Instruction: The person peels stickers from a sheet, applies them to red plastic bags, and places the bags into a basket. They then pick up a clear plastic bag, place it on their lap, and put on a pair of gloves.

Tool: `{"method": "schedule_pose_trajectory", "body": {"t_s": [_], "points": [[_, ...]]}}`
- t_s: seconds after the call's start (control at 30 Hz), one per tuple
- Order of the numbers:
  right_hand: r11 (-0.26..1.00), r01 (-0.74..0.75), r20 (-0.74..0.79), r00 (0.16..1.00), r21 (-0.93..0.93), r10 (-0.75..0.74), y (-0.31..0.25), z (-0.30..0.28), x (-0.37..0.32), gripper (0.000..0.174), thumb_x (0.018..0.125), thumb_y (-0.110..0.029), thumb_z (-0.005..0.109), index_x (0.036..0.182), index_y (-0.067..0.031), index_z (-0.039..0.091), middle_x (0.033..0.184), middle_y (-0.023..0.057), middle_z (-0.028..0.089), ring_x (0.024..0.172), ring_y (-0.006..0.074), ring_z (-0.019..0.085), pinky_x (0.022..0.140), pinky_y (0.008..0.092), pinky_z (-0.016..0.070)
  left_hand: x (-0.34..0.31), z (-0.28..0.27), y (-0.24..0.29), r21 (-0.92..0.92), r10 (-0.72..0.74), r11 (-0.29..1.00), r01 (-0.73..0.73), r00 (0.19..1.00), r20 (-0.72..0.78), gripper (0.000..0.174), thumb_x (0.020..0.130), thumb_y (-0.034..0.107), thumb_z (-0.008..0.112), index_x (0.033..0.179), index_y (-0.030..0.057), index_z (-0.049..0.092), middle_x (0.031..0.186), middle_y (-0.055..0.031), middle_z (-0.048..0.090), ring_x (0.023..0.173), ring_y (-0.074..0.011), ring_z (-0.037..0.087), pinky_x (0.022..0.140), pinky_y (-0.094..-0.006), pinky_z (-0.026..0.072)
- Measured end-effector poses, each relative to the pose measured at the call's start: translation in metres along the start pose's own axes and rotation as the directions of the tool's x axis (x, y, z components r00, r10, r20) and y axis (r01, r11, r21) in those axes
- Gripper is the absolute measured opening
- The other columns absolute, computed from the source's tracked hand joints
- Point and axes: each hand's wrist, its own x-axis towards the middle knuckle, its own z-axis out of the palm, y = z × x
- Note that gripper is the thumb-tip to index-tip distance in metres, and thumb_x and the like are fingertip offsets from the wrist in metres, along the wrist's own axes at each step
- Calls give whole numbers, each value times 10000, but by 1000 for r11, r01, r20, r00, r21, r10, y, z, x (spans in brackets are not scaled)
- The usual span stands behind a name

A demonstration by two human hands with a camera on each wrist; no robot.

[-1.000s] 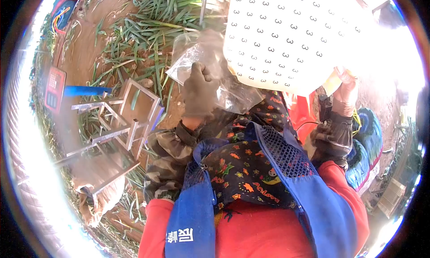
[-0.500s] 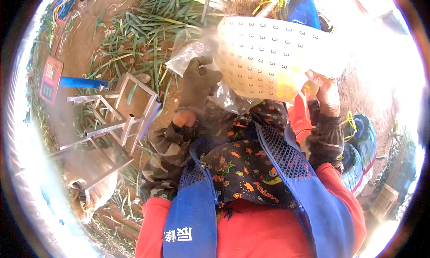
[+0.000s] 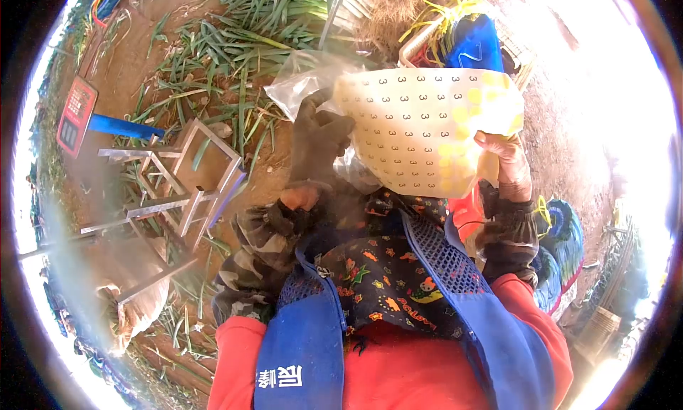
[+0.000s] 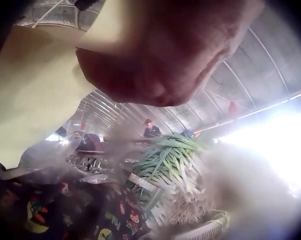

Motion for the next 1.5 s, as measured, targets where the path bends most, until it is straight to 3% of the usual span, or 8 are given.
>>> {"method": "schedule_pose_trajectory", "body": {"t_s": [0.2,0.57,0.8,0.9,1.0,1.27,1.43,1.5], "points": [[999,-31,31,999,13,31,1,0,4,508,767,22,724,1249,-27,572,1126,86,661,992,214,646,897,385,525,2,-4,-8,-77,110,991,-110,994,-6,576,773,-17,639,1310,-61,434,680,10,523,543,-64,465,478,-196,356],[997,42,95,994,62,-48,8,9,27,520,808,-15,714,1296,-5,534,1208,109,626,1088,245,614,963,403,491,-1,-4,-9,-55,64,997,-61,997,45,569,776,-32,637,1303,-92,430,677,12,527,543,-59,463,481,-202,368],[992,77,81,993,95,-85,26,32,45,509,814,-35,714,1289,1,535,1183,119,635,1032,246,635,902,392,530,-1,-5,-7,-134,75,988,-71,997,28,522,767,-20,638,1255,-75,460,666,-3,534,525,-72,474,464,-210,352],[962,72,136,984,264,-111,20,38,40,459,820,-39,712,1255,-12,569,1142,95,657,989,227,650,883,362,535,5,-11,-6,-222,80,972,-80,997,-7,510,763,-17,633,1241,-66,463,667,-10,540,522,-78,467,465,-215,347],[986,162,-11,987,29,-161,30,47,42,391,830,-32,705,1210,-27,610,1113,77,673,984,208,656,879,345,537,6,-12,-9,-262,78,962,-75,997,2,499,765,-22,622,1236,-61,462,671,-15,537,521,-75,446,475,-215,343],[879,351,-30,924,-323,-380,35,36,47,227,858,-28,703,1084,-54,704,1005,29,709,885,122,666,796,295,548,6,-14,-10,-203,103,974,-98,995,14,496,791,-2,617,1262,-39,467,784,-42,591,563,-88,533,496,-201,446],[982,101,-40,993,-158,-108,23,47,26,318,838,-41,737,1149,-55,671,1029,43,698,928,108,635,817,289,544,5,-19,-8,-234,91,971,-55,985,146,474,804,5,592,1260,-43,472,779,-47,588,573,-98,536,520,-199,452],[890,222,64,975,-398,-214,18,52,20,325,827,-51,752,1141,-46,667,1051,47,689,943,117,630,834,292,542,3,-13,-8,-276,106,959,-55,979,174,472,807,3,589,1262,-43,472,771,-47,584,568,-103,533,533,-204,457]]}}
